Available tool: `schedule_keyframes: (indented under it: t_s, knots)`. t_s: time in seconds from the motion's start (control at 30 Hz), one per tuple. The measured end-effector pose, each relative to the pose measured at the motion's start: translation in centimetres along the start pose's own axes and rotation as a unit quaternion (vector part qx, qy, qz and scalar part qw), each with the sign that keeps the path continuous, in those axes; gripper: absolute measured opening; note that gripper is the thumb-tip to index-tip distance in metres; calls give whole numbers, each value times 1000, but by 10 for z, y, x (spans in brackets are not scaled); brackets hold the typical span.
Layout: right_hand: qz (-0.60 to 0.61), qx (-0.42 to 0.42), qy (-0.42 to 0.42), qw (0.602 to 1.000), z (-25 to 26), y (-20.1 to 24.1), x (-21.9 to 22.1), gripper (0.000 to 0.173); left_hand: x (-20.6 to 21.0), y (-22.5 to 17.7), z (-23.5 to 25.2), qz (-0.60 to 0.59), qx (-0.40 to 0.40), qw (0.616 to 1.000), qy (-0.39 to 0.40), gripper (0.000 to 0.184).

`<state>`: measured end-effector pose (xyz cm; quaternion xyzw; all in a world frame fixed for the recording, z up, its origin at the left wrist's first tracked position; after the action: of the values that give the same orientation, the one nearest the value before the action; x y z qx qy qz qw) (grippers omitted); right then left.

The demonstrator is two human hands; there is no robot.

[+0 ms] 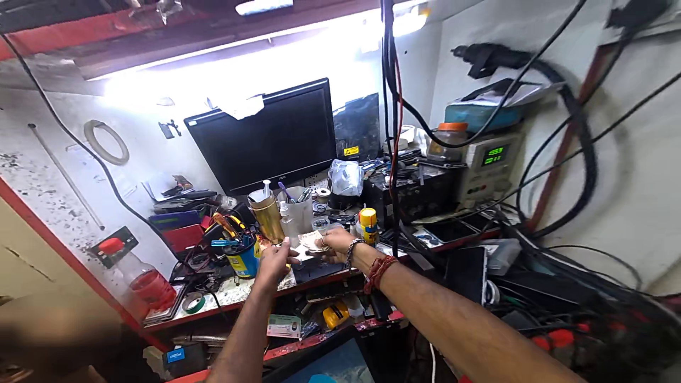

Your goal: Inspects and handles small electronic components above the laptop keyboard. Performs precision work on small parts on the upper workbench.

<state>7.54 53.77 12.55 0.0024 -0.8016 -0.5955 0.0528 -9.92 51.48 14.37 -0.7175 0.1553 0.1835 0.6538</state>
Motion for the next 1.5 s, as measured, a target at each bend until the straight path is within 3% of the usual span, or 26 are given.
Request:
schedule_keyframes:
  t_s: [0.13, 0.23, 0.37, 0.47, 0.57, 0.8, 0.93, 1.07, 1.13, 1.2, 1.33, 1.43, 1.5]
  knots:
    - [-2, 15, -19, 1000, -5, -7, 0, 24, 17, 1, 1, -108, -34, 993, 31, 33]
    - [-71, -51, -3, 996, -5, 1, 0, 28, 18, 2, 8, -101, -20, 995, 12, 14]
    - [-248, -169, -73, 951, -8, 23, -9, 20, 26, 0, 6, -100, -28, 995, 9, 10]
    - [-330, -176, -104, 922, -20, 31, -7, 19, 30, -1, 4, -122, -30, 992, 2, 9]
    - [-353, -171, -78, 917, -20, 33, -2, 20, 28, -9, -1, -118, -22, 993, -19, 7]
    - [-409, -209, 16, 888, -19, 35, 19, 41, 24, -16, 3, -98, -9, 995, -28, 9]
    - [-362, -187, 52, 912, -15, 30, 23, 47, 31, -20, -2, -109, -5, 994, 5, 15]
    - [-123, -123, 65, 983, -3, 12, 16, 43, 29, -16, -1, -107, 9, 994, 15, 16]
    - [1, -87, 77, 993, -5, 4, 18, 35, 27, -15, 2, -96, 28, 995, -1, 12]
    - [59, -60, 95, 992, -9, -1, 21, 32, 25, -13, 3, -82, 32, 996, -24, 19]
    - [14, -68, 122, 990, -9, 0, 24, 29, 27, -8, 2, -64, -19, 998, -15, 52]
    - [-86, -110, 129, 982, -12, 8, 24, 29, 27, -12, 0, -66, 0, 998, -12, 36]
    - [-79, -124, 119, 982, -13, 11, 23, 28, 25, -13, -1, -106, 7, 994, -35, 21]
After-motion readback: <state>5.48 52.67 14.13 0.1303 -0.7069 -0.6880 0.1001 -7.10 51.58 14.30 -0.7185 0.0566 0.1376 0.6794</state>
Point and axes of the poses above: each hand's wrist, its own z-axis towards the middle knuckle, its own x-axis out of the palm, y = z × x, the point moved 9 cm from there along z, towards the middle knuckle, and after that the axes turned 4 degrees about z, right-handed, at the moved point
